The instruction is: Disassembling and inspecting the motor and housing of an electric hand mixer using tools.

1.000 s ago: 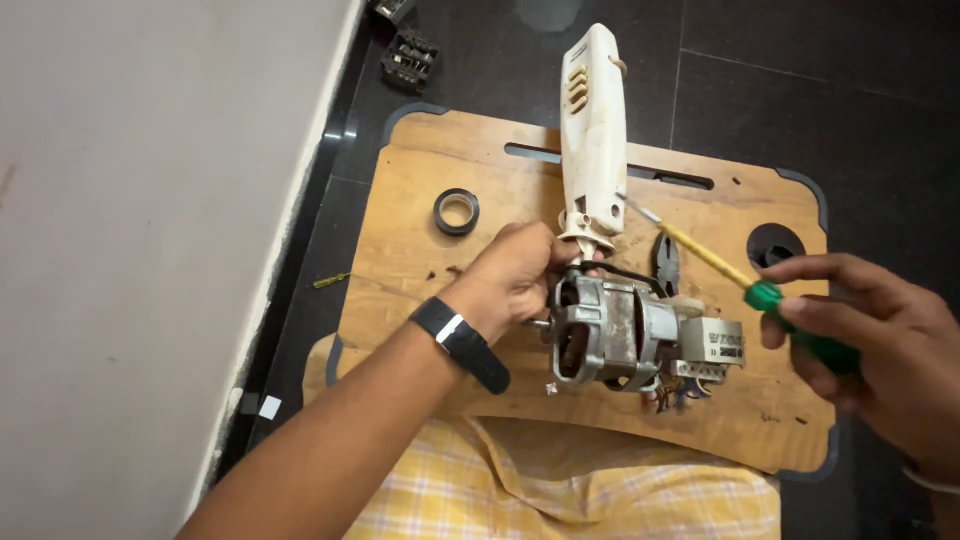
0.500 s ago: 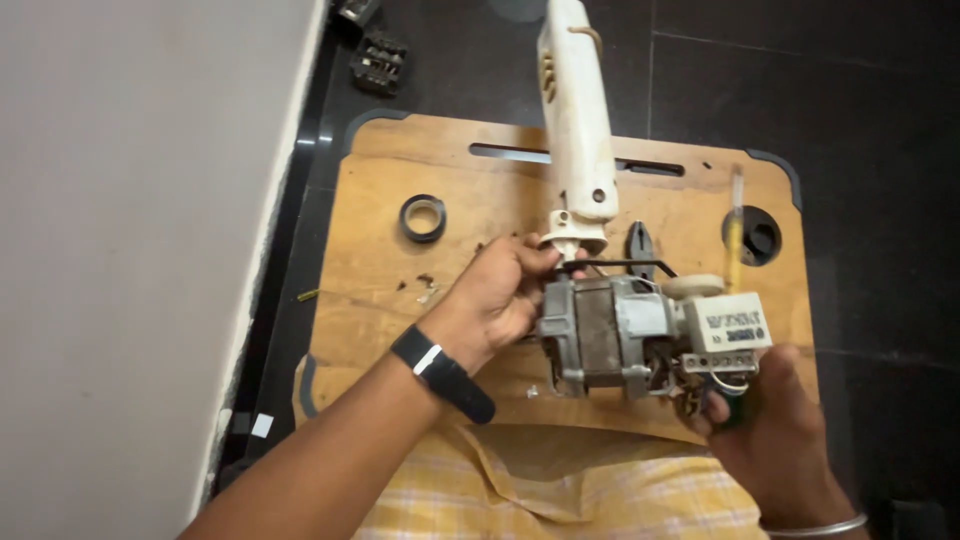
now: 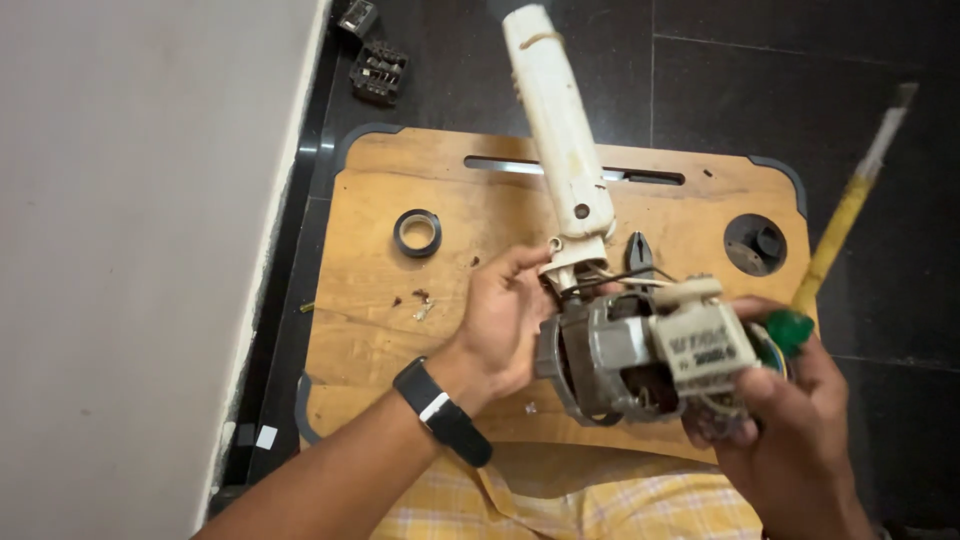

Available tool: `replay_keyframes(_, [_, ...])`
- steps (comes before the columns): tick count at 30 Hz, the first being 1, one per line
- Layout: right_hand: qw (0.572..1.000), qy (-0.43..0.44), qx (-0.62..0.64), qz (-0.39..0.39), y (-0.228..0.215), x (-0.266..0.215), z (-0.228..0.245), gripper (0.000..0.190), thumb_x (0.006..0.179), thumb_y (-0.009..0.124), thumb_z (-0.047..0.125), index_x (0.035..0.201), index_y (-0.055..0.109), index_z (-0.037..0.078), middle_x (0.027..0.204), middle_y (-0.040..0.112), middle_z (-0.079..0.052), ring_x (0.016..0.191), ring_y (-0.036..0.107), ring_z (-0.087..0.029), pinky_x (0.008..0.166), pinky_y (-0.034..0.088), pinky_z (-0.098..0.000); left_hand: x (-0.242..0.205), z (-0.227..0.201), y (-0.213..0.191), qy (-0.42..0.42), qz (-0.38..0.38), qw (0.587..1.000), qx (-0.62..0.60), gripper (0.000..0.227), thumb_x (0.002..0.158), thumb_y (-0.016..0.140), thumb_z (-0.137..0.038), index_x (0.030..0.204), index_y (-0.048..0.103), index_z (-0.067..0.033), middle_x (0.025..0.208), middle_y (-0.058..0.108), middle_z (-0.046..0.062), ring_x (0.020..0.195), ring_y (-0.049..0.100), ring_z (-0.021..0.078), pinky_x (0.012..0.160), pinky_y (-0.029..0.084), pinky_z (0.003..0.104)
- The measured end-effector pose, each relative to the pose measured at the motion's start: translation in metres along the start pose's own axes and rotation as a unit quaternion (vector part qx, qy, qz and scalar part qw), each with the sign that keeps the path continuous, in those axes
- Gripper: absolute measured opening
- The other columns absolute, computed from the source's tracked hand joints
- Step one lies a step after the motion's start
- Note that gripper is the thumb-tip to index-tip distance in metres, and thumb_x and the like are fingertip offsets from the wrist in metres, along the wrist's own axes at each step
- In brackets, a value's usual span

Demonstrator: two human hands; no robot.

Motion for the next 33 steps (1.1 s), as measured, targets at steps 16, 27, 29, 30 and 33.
replay_keyframes(16, [0.878,-0.137,-0.458,0.036,0.099,-0.043,-0.02,0.058,0.073,0.092,0.033,0.111,0.057,0.005,0.112,0.075,-0.02,0.096,0.08,-0.024,0.076,0.065,-0.034,-0.003,-0.019,-0.014,-0.083,-0.088,0.984,0.13,0.061,0.079,0.08,-0.047,0.114,0.063,-0.0002,0.091,0.063,0.008,0.078,0.065,0.016,0.07,0.064,0.031])
replay_keyframes(27, [0.883,-0.062,-0.461,-0.063,0.069,-0.033,0.029,0.023,0.098,0.067,0.03,0.108,0.067,0.009,0.097,0.073,-0.012,0.077,0.073,-0.017,0.066,0.062,-0.0317,0.016,-0.004,-0.028,-0.006,0.095,0.991,-0.095,0.051,0.102,0.055,-0.043,0.123,0.054,0.0036,0.103,0.073,0.021,0.082,0.073,0.034,0.08,0.064,0.047])
replay_keyframes(29, [0.858,-0.022,-0.499,-0.12,0.033,0.003,0.036,0.026,0.103,0.062,0.029,0.114,0.062,0.006,0.092,0.068,-0.018,0.072,0.071,-0.024,0.061,0.061,-0.0383,0.01,-0.008,-0.022,-0.005,0.102,0.991,-0.086,0.052,0.103,0.053,-0.048,0.127,0.053,-0.0026,0.103,0.072,0.02,0.081,0.073,0.0336,0.079,0.063,0.046])
replay_keyframes(30, [0.825,0.018,-0.535,-0.179,0.011,0.019,0.041,0.03,0.108,0.056,0.029,0.121,0.057,0.002,0.087,0.064,-0.024,0.066,0.068,-0.032,0.056,0.06,-0.0449,0.008,-0.009,-0.018,-0.006,0.111,0.991,-0.078,0.052,0.105,0.052,-0.054,0.131,0.052,-0.0088,0.104,0.071,0.02,0.081,0.072,0.0332,0.077,0.062,0.046])
replay_keyframes(33, [0.616,0.201,-0.755,-0.101,-0.044,0.066,-0.001,0.041,0.105,0.053,0.04,0.113,0.055,0.0,0.095,0.068,-0.026,0.084,0.07,-0.041,0.076,0.057,-0.0534,0.005,0.003,-0.016,-0.015,0.207,0.961,-0.181,0.054,0.112,0.051,-0.054,0.135,0.052,-0.0051,0.117,0.069,0.025,0.092,0.071,0.036,0.089,0.06,0.05])
Point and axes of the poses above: each hand's wrist, its own x-axis towards the middle knuckle, its own y-axis out of the palm, z = x × y, the point moved 5 cm from there along x, towards the middle knuckle
